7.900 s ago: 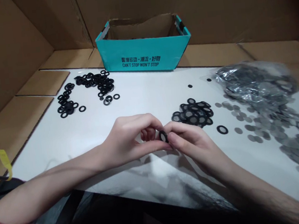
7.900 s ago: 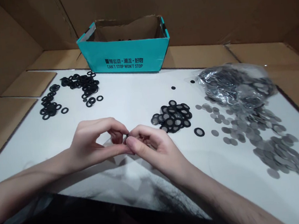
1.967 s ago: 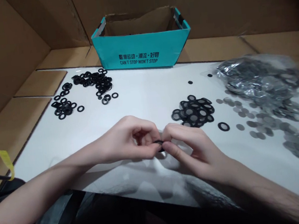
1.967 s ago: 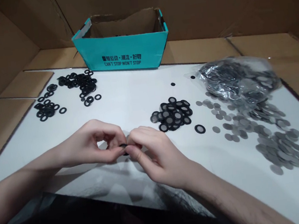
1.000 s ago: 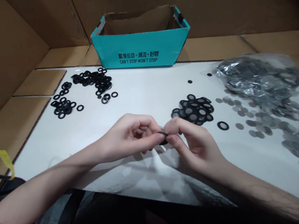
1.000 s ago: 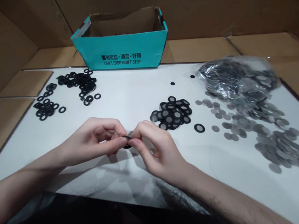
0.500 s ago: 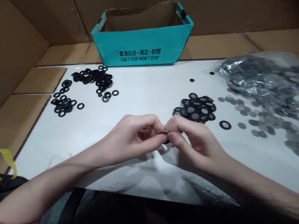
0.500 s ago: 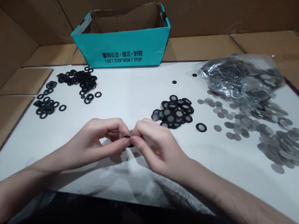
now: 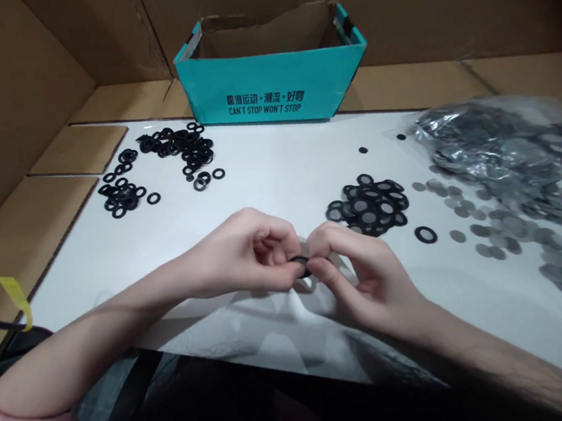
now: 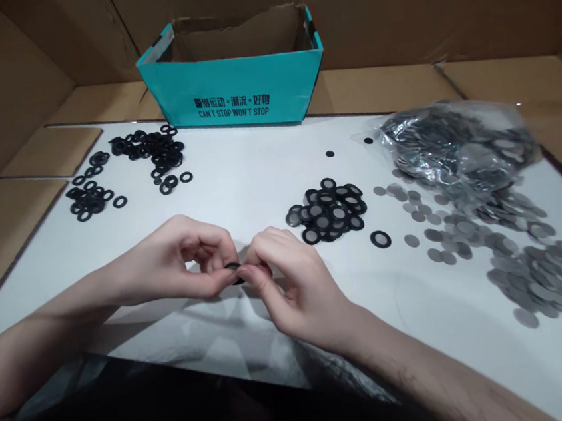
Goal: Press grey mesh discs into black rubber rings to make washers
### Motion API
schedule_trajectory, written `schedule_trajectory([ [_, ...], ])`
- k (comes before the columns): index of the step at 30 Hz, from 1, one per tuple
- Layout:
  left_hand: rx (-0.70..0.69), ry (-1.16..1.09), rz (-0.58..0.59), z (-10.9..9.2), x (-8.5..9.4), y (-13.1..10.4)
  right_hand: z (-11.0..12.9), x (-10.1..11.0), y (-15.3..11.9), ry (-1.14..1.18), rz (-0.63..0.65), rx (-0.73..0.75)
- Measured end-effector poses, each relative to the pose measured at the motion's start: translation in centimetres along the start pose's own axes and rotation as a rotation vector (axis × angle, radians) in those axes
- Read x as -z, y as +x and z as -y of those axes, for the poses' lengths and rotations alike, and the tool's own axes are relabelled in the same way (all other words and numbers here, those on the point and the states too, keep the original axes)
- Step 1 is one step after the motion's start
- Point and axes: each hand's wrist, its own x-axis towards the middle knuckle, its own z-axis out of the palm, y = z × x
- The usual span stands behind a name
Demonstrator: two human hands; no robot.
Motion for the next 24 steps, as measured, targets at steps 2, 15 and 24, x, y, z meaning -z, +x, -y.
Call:
schedule_trajectory([
  [2,-0.013,0.022,-0.038,0.1,-0.2,0.1,-0.1,0.3,0.2,-0.04,0.038,0.019],
  [15,-0.026,-0.048,0.054,0.1,0.1,-0.1,-0.2,-0.2,-0.4,0.023,-0.108,0.011],
  [24,-0.115,-0.139,-0.062,0.5,-0.8,0.0,-0.6,0.1,-0.4,-0.062,-0.139,0.078],
])
